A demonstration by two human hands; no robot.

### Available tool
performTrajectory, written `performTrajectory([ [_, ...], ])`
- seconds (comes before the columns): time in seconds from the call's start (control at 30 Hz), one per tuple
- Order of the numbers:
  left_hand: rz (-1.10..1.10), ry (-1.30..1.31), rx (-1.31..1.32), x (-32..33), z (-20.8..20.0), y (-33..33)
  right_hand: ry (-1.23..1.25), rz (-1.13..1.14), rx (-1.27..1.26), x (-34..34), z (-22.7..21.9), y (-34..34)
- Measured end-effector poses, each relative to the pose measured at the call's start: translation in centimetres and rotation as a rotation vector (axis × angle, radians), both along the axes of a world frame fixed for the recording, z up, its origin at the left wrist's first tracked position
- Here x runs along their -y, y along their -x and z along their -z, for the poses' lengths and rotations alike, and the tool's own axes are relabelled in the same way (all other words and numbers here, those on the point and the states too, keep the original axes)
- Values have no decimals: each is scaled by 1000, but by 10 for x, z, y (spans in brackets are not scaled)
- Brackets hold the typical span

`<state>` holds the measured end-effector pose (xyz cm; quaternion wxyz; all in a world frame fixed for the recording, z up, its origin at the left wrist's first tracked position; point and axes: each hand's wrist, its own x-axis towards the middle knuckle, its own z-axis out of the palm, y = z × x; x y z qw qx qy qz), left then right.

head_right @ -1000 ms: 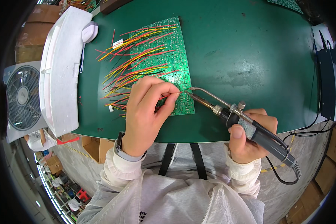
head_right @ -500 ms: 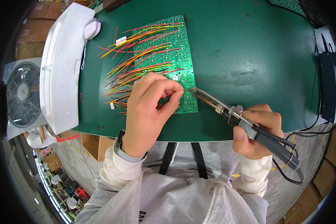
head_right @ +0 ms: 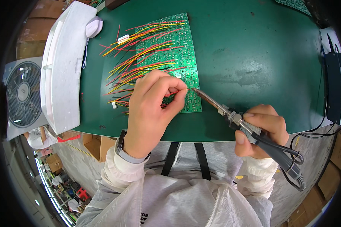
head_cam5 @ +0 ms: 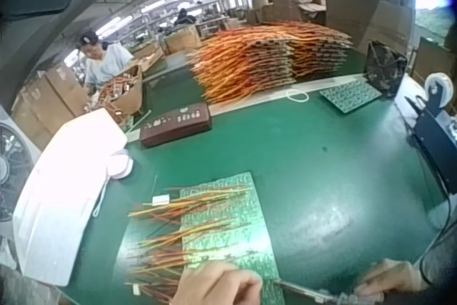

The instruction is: The person retrieves wires from a foam container, positions them onto a circuit board, and solders them using a soldering iron.

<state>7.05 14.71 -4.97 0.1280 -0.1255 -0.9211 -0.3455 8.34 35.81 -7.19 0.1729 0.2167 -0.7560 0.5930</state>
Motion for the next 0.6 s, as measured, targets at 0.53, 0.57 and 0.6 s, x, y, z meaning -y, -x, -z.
performTrajectory([
  [0.53, 26, -14, -83, 2, 8, 1, 3, -24, -66, 3, 2, -1],
  [0.57, 26, -8, -82, 2, 8, 1, 2, -24, -66, 3, 2, -1],
  [0.6, 25, -2, -80, 3, 7, 1, 1, -23, -67, 3, 2, -1],
])
